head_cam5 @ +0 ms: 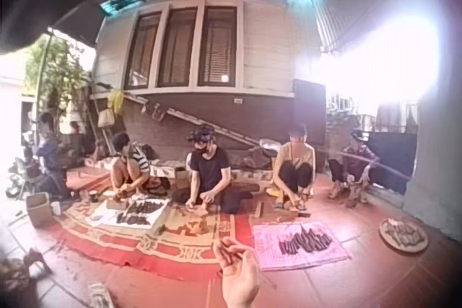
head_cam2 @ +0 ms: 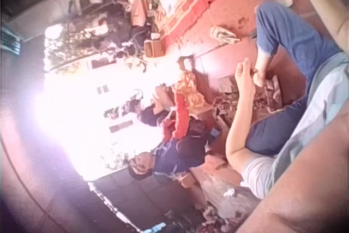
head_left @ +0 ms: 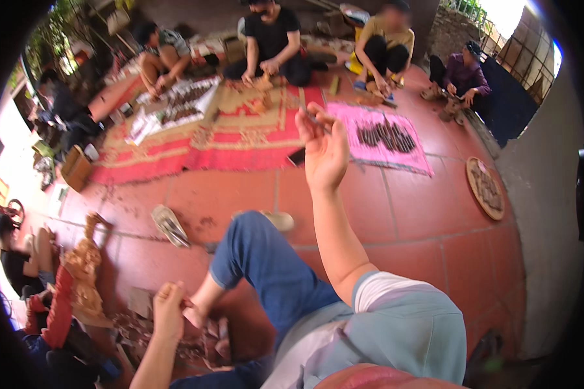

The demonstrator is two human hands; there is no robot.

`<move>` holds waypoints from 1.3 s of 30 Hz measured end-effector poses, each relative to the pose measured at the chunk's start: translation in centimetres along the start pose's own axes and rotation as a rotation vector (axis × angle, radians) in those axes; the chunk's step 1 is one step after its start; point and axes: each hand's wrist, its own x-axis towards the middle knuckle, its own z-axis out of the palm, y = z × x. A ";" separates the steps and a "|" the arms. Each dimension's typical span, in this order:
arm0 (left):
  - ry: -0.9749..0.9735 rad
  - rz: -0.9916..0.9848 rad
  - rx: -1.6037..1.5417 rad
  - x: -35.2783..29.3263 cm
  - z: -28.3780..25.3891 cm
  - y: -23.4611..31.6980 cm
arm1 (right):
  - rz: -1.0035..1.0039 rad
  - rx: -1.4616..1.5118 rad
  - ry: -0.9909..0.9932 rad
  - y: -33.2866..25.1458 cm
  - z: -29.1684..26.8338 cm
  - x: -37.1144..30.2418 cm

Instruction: The person is carving a wooden figurine using a chisel and mallet. They are seated on the floor, holding the wood with one hand and using the tools with the other to shape the details of the figurine.

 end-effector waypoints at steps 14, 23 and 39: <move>-0.614 -0.047 0.847 -3.0 -2.8 -4.1 | 0.831 -0.271 -0.630 7.6 5.0 -21.5; -0.486 -0.245 0.689 -5.7 -4.4 -6.6 | 1.270 -0.336 -0.670 9.0 -0.6 -31.1; -0.498 -0.300 0.688 -3.6 -4.9 -6.6 | 1.107 -0.320 -1.013 9.5 -3.2 -33.3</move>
